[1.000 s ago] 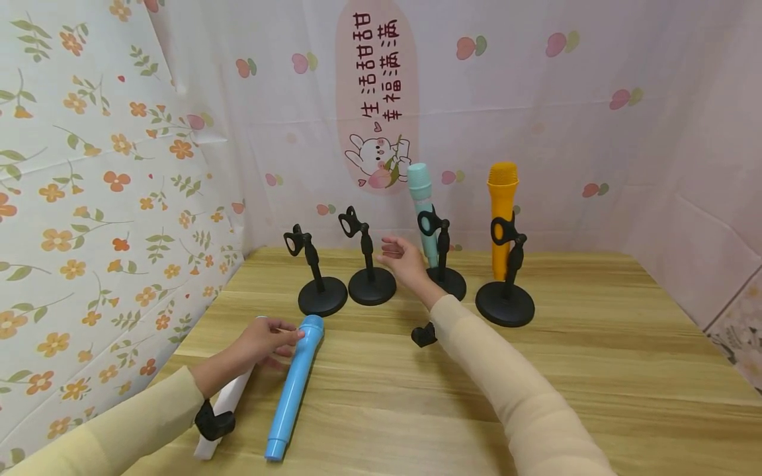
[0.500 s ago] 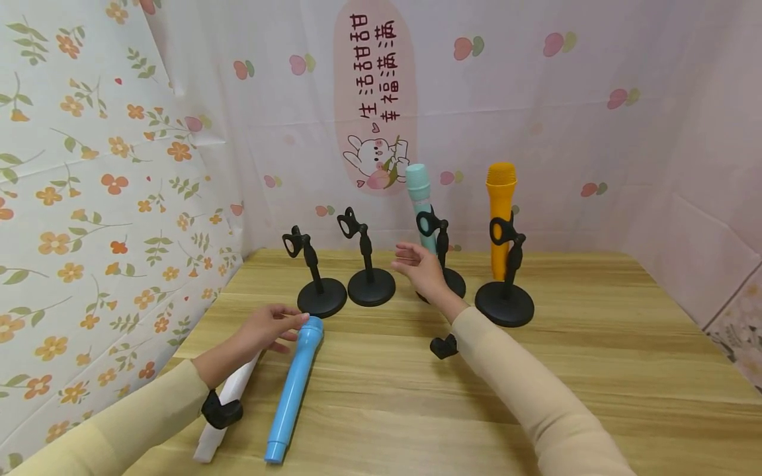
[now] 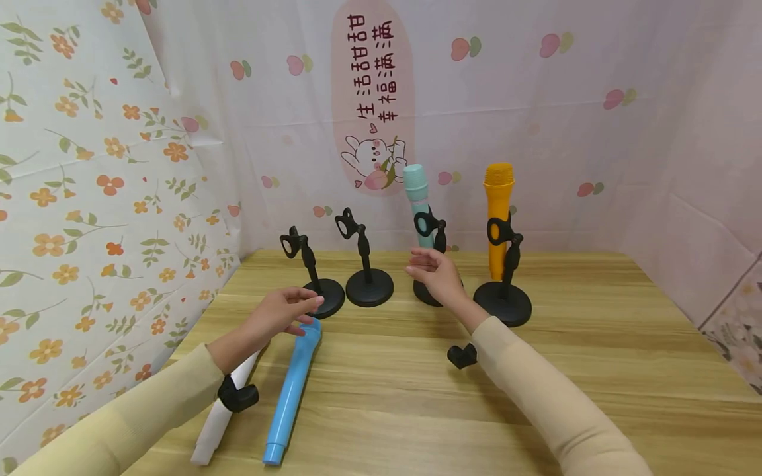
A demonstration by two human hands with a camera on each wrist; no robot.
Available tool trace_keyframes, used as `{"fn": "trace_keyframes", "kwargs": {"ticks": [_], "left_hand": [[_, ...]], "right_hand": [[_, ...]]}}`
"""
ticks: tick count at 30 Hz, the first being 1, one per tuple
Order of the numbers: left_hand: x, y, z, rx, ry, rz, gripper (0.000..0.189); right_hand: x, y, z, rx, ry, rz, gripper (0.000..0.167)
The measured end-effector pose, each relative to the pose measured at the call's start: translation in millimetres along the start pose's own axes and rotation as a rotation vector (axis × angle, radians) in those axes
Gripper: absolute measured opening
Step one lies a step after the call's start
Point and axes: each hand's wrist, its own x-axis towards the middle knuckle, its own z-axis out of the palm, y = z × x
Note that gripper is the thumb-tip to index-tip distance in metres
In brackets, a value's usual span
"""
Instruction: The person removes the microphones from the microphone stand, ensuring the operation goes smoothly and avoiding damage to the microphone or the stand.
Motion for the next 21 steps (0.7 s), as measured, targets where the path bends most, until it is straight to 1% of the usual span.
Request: {"fn": "trace_keyframes", "kwargs": {"ticks": [2, 4, 6, 12, 19, 21], "left_hand": [[2.9, 2.9, 3.8, -0.003, -0.011, 0.008, 0.050], [5.2, 6.0, 8.3, -0.009, -0.019, 0.019, 0.048], [7.1, 9.4, 12.8, -0.020, -0.033, 0.037, 0.046], [15.3, 16.8, 26.3, -0.048, -0.060, 0.090, 0.048], [25.4, 30.2, 42.0, -0.062, -0.076, 0.169, 0.051], [28.8, 33.6, 47.2, -0.073, -0.079, 0.182, 0.052]], "right_hand": [[-2.2, -1.4, -3.2, -0.007, 0.011, 0.016, 0.042], [-0.8, 5.6, -7.5, -0.011, 0.027, 0.024, 0.043], [-1.7, 6.3, -11.2, -0.008, 0.042, 0.034, 0.044], [-6.2, 6.1, -21.1, 0.009, 0.074, 0.070, 0.047], [-10.9, 4.3, -31.7, -0.040, 0.150, 0.107, 0.050], [-11.5, 4.6, -34.0, -0.049, 0.174, 0.109, 0.050]]}}
